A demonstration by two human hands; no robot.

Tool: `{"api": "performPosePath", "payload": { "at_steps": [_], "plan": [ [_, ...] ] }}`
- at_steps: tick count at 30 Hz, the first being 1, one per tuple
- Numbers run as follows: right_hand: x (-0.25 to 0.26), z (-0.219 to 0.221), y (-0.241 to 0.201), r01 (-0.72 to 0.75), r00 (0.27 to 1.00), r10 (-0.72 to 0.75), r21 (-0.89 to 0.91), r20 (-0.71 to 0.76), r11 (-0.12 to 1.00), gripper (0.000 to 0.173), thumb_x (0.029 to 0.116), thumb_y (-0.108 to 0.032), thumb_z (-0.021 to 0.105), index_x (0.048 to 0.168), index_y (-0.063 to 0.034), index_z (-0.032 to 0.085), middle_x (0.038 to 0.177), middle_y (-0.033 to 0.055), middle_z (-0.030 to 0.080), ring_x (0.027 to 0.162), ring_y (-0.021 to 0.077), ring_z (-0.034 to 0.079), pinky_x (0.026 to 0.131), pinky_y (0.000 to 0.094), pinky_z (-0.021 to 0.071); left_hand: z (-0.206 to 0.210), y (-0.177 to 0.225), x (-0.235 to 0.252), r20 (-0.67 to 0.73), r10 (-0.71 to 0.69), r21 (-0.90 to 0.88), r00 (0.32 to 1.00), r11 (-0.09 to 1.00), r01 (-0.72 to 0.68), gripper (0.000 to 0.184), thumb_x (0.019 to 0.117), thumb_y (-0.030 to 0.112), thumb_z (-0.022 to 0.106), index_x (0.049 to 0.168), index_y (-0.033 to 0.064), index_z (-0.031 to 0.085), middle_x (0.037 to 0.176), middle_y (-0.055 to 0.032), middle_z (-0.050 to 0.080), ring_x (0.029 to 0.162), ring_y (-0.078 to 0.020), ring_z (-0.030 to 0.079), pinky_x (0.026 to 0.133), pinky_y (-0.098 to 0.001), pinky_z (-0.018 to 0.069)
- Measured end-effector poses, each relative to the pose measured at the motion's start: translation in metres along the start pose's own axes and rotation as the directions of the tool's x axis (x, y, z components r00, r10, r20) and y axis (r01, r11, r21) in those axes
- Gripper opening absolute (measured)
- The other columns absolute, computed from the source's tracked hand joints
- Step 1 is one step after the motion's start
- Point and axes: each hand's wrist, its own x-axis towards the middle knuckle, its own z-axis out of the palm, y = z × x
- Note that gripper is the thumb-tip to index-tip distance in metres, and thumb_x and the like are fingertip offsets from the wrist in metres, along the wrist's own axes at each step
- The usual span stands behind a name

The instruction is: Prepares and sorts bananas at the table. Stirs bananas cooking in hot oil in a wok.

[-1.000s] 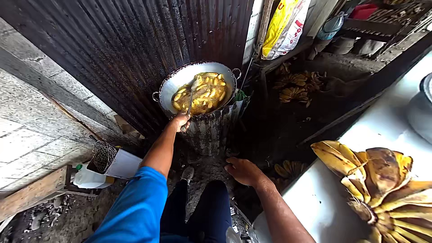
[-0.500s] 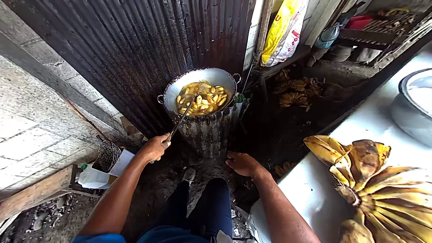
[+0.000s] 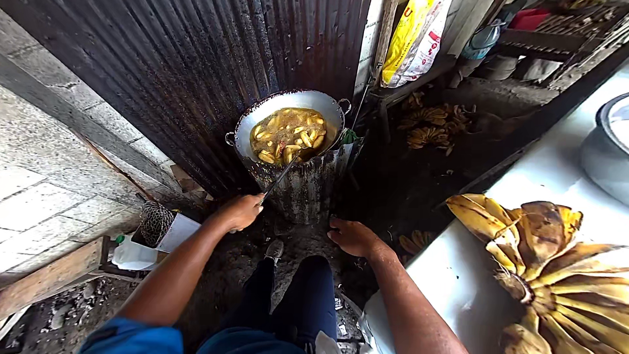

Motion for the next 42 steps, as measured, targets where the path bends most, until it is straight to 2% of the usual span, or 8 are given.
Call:
{"api": "performPosePath", "payload": {
  "at_steps": [3, 6, 13, 20, 27, 33, 37, 42],
  "plan": [
    [0.0, 0.0, -0.002, -0.008, 1.0, 0.008, -0.01, 0.011, 1.0, 0.05, 0.1071, -0.043, 0.046, 0.146, -0.0128, 0.055, 0.136, 0.016, 0.064, 0.129, 0.0333, 0.06, 0.109, 0.0593, 0.0442, 0.01, 0.031, 0.05, -0.088, 0.065, 0.199, 0.994, 0.979, -0.047, 0.047, 0.1091, 0.029, 0.046, 0.155, 0.0177, 0.045, 0.099, -0.0171, 0.068, 0.076, -0.0289, 0.067, 0.07, -0.048, 0.0563],
    [-0.004, -0.001, -0.004, -0.023, 1.0, 0.023, -0.011, 0.016, 1.0, 0.051, 0.107, -0.043, 0.046, 0.148, -0.014, 0.053, 0.137, 0.015, 0.064, 0.13, 0.0324, 0.059, 0.109, 0.0589, 0.0441, 0.014, 0.062, 0.087, -0.113, 0.052, 0.262, 0.992, 0.965, -0.02, 0.043, 0.103, 0.021, 0.052, 0.145, 0.0108, 0.054, 0.124, -0.0213, 0.067, 0.115, -0.0418, 0.065, 0.091, -0.0648, 0.0519],
    [-0.007, -0.003, -0.004, -0.05, 0.999, 0.05, 0.01, 0.014, 0.999, 0.051, 0.1072, -0.043, 0.047, 0.15, -0.0152, 0.052, 0.134, 0.0166, 0.065, 0.126, 0.0341, 0.061, 0.107, 0.0594, 0.0452, 0.01, 0.111, 0.156, -0.204, -0.024, 0.159, 0.979, 0.986, 0.057, 0.035, 0.097, 0.014, 0.06, 0.129, -0.0014, 0.061, 0.127, -0.0252, 0.064, 0.12, -0.0429, 0.063, 0.092, -0.0644, 0.0513],
    [-0.007, -0.005, -0.002, -0.062, 0.998, 0.062, 0.002, 0.012, 0.998, 0.05, 0.1072, -0.043, 0.047, 0.148, -0.0154, 0.054, 0.133, 0.0162, 0.066, 0.125, 0.0333, 0.062, 0.107, 0.0588, 0.0458, -0.013, 0.068, 0.173, -0.273, -0.056, 0.141, 0.96, 0.985, 0.098, 0.041, 0.0966, 0.015, 0.062, 0.135, 0.0015, 0.06, 0.132, -0.0265, 0.063, 0.123, -0.0466, 0.06, 0.096, -0.069, 0.0474],
    [-0.005, -0.005, -0.001, -0.034, 0.999, 0.034, -0.016, -0.002, 0.999, 0.049, 0.1067, -0.043, 0.047, 0.145, -0.0138, 0.056, 0.133, 0.016, 0.066, 0.126, 0.0328, 0.062, 0.107, 0.0585, 0.0456, -0.035, -0.039, 0.12, -0.275, -0.061, 0.252, 0.96, 0.958, 0.133, 0.047, 0.1041, 0.022, 0.053, 0.151, 0.0277, 0.052, 0.133, -0.0177, 0.066, 0.123, -0.043, 0.062, 0.094, -0.0722, 0.047],
    [-0.003, -0.004, 0.001, 0.003, 1.0, -0.003, -0.014, -0.022, 1.0, 0.047, 0.1064, -0.043, 0.048, 0.142, -0.0131, 0.059, 0.131, 0.0165, 0.066, 0.125, 0.0337, 0.062, 0.106, 0.0594, 0.0456, -0.067, -0.098, 0.023, -0.354, 0.002, 0.013, 0.935, 1.0, 0.002, 0.039, 0.1074, 0.024, 0.052, 0.146, 0.0225, 0.059, 0.14, -0.0122, 0.063, 0.132, -0.0367, 0.058, 0.109, -0.0677, 0.0406],
    [-0.004, -0.004, -0.002, 0.004, 1.0, -0.004, -0.023, -0.012, 1.0, 0.047, 0.107, -0.042, 0.048, 0.142, -0.012, 0.058, 0.13, 0.0173, 0.067, 0.124, 0.0336, 0.062, 0.106, 0.0593, 0.0457, -0.088, -0.113, -0.052, -0.401, -0.049, 0.08, 0.915, 0.993, 0.088, 0.037, 0.1058, 0.028, 0.058, 0.142, 0.0224, 0.063, 0.135, -0.014, 0.065, 0.125, -0.039, 0.061, 0.103, -0.0709, 0.0432],
    [-0.004, -0.004, -0.003, -0.009, 1.0, 0.009, -0.029, 0.0, 1.0, 0.049, 0.1076, -0.043, 0.046, 0.145, -0.0127, 0.056, 0.134, 0.0166, 0.065, 0.127, 0.0336, 0.061, 0.107, 0.0592, 0.0448, -0.092, -0.13, -0.093, -0.475, -0.073, 0.211, 0.877, 0.958, 0.194, 0.033, 0.1029, 0.032, 0.063, 0.135, 0.0295, 0.068, 0.115, -0.0135, 0.074, 0.102, -0.0407, 0.07, 0.084, -0.0739, 0.0496]
  ]
}}
